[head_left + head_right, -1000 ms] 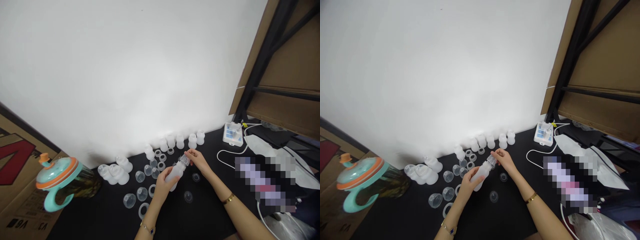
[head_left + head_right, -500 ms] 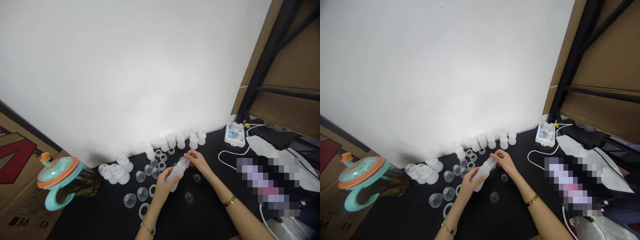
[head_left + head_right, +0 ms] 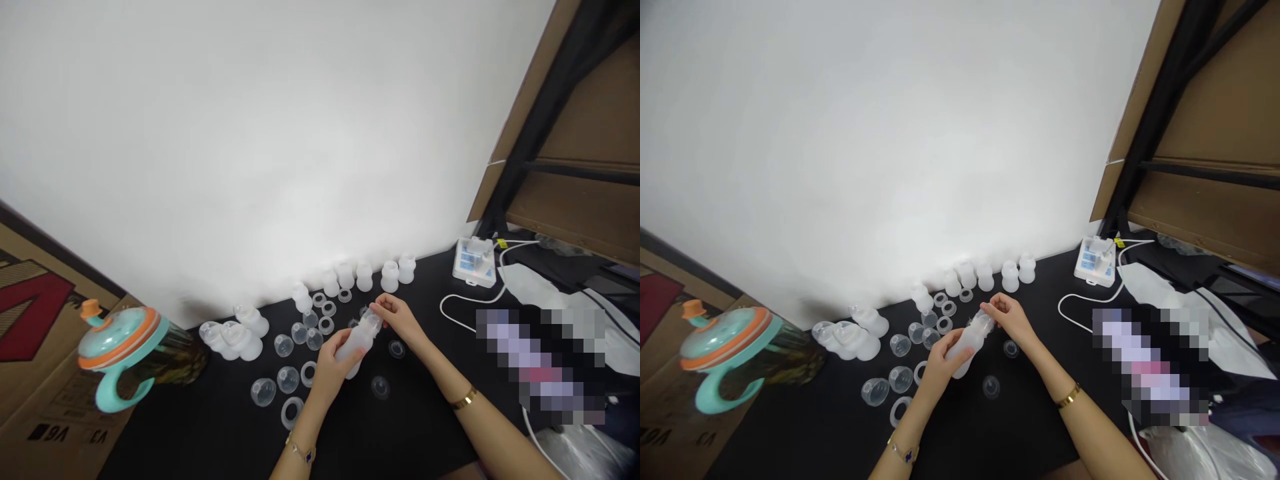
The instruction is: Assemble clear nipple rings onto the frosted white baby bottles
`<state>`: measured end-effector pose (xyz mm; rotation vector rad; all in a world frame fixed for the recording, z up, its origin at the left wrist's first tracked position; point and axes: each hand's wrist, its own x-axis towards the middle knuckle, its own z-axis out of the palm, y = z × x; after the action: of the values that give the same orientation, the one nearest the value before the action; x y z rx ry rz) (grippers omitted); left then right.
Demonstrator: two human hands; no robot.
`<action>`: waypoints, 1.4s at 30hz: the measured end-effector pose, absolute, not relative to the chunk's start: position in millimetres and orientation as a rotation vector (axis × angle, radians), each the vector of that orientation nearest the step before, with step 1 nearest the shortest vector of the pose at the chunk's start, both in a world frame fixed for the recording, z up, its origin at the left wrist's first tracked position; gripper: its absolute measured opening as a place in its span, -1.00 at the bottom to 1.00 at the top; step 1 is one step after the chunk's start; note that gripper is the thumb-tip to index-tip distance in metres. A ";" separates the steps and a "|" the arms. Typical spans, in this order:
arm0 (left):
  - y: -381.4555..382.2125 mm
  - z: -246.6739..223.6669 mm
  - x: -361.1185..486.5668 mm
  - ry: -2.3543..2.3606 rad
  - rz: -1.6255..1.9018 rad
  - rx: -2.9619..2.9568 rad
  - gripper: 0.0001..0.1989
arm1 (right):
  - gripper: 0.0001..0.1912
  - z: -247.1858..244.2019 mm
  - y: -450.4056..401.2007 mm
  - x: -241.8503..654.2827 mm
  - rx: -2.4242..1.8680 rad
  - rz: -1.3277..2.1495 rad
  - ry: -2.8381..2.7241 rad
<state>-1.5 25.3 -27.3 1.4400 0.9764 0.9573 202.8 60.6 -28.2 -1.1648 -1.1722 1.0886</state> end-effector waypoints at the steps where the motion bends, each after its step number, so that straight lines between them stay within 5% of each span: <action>1: 24.6 -26.1 -1.9 0.974 0.957 1.436 -0.61 | -0.58 -27.9 60.3 202.6 -1.162 1.089 -1.172; 42: 28.0 -33.1 -3.2 0.953 0.999 1.319 -0.64 | -0.64 -24.0 55.0 200.9 -1.042 1.130 -1.198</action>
<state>-3.2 28.0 -33.1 1.3187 0.9535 0.9990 200.9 55.0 -24.0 -1.0424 -1.1980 1.1295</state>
